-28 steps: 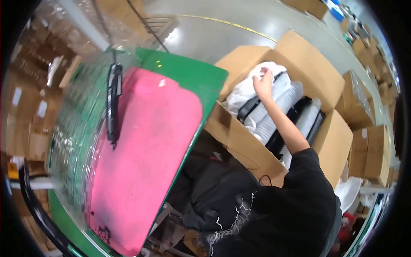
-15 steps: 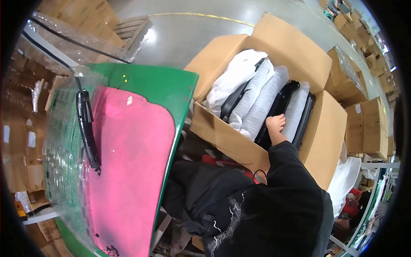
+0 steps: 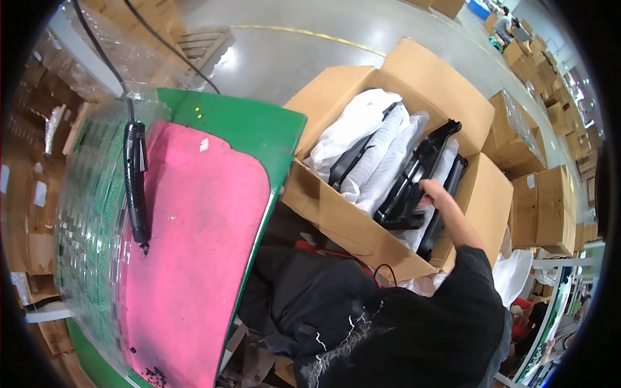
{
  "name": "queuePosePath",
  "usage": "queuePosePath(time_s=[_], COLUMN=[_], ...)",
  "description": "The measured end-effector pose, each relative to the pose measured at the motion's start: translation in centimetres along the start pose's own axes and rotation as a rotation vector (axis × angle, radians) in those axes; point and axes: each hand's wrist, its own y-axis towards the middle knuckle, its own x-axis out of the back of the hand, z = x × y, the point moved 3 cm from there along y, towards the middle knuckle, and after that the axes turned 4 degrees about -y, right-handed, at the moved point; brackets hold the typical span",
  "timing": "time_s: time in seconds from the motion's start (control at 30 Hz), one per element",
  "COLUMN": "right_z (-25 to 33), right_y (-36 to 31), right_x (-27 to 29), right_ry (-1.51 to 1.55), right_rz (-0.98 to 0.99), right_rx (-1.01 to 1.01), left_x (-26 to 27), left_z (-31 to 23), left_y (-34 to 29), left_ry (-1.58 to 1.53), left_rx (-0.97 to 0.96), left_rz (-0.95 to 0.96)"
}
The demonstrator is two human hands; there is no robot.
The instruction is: Assembling electronic circuit boards into black plastic housings using an electric screwdriver on a factory line.
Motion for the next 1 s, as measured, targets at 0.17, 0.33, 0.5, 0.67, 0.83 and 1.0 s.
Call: queuePosePath(time_s=[0.17, 0.33, 0.5, 0.67, 0.83, 1.0], right_z=[9.0, 14.0, 11.8, 12.5, 21.2, 31.3], right_y=[-14.3, -27.2, -34.9, -40.2, -43.9, -48.0], right_x=[0.8, -11.3, -19.1, -24.1, -27.0, -40.9], right_ry=[0.370, 0.727, 0.365, -0.444, -0.611, -0.704], right_rz=[0.084, 0.217, 0.891, 1.538, 1.471, 0.839], right_rx=[0.249, 0.623, 0.698, 0.786, 1.451, 2.155], left_x=[-5.9, -10.9, -17.6, -19.1, -18.6, -18.8], left_z=[-4.1, -10.4, -12.9, -8.6, -5.4, -3.7], left_y=[0.8, 1.6, 1.7, 3.5, 3.8, 2.9], left_ry=[-0.314, -0.231, -0.450, -0.104, 0.123, 0.090], left_rx=[0.125, -0.240, -0.207, -0.257, -0.269, -0.318], left_rz=[0.174, 0.877, 0.931, 1.025, 1.007, 0.939])
